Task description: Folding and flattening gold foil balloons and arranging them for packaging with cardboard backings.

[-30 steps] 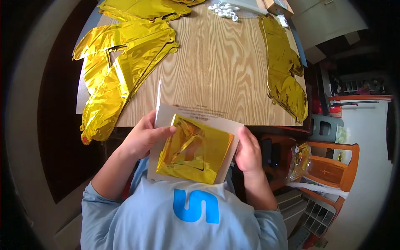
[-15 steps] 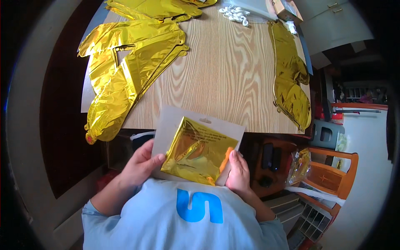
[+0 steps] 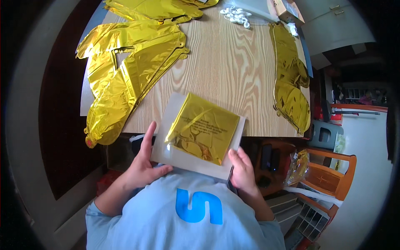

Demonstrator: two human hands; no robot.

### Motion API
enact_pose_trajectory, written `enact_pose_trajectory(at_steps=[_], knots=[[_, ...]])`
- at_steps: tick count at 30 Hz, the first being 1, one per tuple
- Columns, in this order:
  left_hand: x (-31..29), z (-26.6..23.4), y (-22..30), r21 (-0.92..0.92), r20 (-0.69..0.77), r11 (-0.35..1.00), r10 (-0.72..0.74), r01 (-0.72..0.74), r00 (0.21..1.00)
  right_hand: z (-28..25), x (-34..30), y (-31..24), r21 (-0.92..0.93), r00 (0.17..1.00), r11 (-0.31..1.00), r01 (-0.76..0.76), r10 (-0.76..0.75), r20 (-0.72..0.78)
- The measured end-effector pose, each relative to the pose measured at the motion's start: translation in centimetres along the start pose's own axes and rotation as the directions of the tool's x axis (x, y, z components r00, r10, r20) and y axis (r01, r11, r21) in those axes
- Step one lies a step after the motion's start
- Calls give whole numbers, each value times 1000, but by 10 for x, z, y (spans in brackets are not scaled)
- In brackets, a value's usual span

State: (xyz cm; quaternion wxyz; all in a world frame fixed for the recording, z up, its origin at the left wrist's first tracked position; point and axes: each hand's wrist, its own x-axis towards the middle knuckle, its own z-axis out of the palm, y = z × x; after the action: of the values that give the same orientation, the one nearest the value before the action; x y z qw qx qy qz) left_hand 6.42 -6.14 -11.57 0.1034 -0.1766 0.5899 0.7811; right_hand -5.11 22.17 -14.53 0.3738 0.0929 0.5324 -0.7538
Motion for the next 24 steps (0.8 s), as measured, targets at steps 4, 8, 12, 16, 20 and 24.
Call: enact_pose_trajectory(at_steps=[4, 8, 12, 16, 20, 24], knots=[[-1, 2, -11, 57, 32, 997, 46, -48, 998, -11, -5, -4, -37, 993, 999, -30, 34, 116], [4, 3, -13, -20, 29, 991, 133, -133, 991, -3, -3, -22, -31, 978, 1000, -2, 8, 209], [5, 12, -23, -30, -89, 981, 187, -190, 978, 7, -9, -24, -25, 957, 996, 86, -75, 282], [7, 14, -33, -71, -154, 979, 178, -191, 972, 22, -23, -32, -56, 976, 998, 17, -4, 219], [17, 17, -33, 1, -159, 972, 233, -236, 959, 9, -9, -8, -192, 960, 946, 262, -235, 153], [25, 20, -32, 25, -176, 982, 189, -187, 966, -7, -7, 8, -178, 986, 971, 160, -151, 67]])
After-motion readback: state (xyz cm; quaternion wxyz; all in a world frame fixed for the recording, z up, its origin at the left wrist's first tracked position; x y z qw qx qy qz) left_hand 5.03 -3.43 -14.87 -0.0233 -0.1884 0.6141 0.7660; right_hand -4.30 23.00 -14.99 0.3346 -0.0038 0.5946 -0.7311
